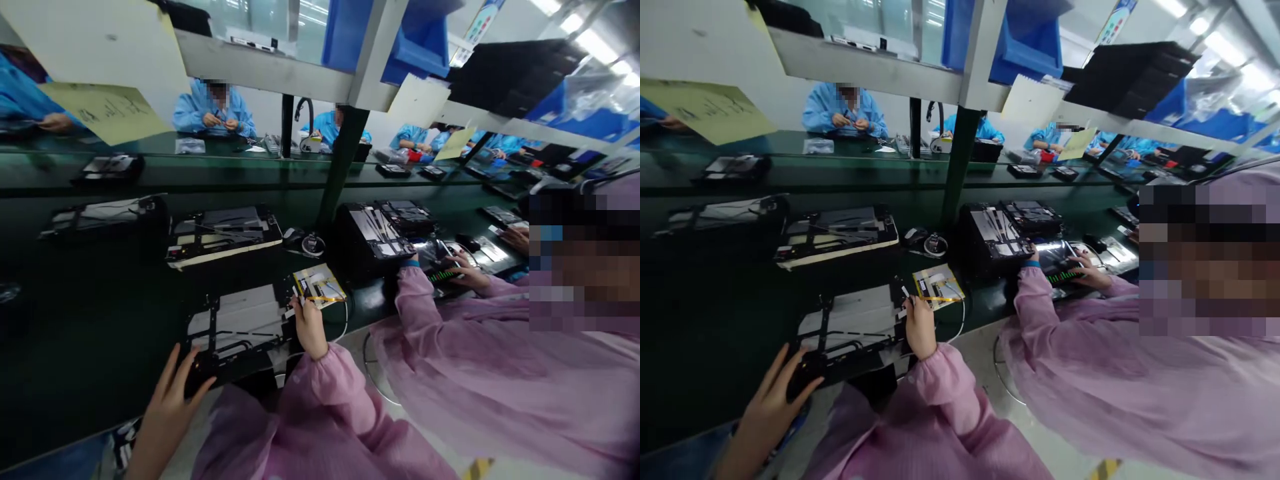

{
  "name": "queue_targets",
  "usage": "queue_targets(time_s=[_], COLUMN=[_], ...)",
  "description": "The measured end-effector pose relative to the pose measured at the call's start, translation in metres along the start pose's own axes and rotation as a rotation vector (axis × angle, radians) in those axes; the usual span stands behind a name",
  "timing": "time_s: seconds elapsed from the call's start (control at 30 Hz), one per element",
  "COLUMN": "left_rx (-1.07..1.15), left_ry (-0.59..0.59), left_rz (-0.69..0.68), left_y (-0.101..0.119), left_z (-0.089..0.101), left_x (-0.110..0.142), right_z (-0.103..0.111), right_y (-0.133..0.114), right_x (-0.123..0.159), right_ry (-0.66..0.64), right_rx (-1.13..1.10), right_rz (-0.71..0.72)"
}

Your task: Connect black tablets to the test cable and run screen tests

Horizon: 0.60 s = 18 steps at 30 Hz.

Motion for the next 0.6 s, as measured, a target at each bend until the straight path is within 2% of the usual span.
queue_targets(time_s=[0.17, 0.3, 0.43, 0.53, 0.6], left_rx=[-0.051, -0.045, 0.005, 0.047, 0.046], left_ry=[0.056, 0.141, 0.284, 0.220, 0.185], left_rz=[0.117, 0.158, -0.020, -0.190, -0.191], left_y=[0.001, 0.017, 0.039, 0.059, 0.065], left_z=[0.002, 0.020, 0.053, 0.075, 0.090], left_x=[0.006, -0.016, -0.062, -0.096, -0.114], right_z=[0.002, 0.009, 0.009, 0.015, 0.024], right_y=[0.006, 0.011, 0.009, -0.006, -0.019], right_x=[-0.003, -0.016, -0.036, -0.052, -0.060], right_ry=[-0.018, -0.053, -0.202, -0.274, -0.257], right_rx=[-0.064, -0.159, -0.456, -0.605, -0.669], right_rz=[-0.041, -0.124, -0.292, -0.286, -0.235])
Point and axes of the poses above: each hand's wrist, its own x-axis away from the middle knuckle, its own z-axis out of the back of the hand, y = z × x, the point moved 5 cm from there along -x, towards the middle knuckle, and after that the axes turned 3 degrees about y, right-handed, at the moved point
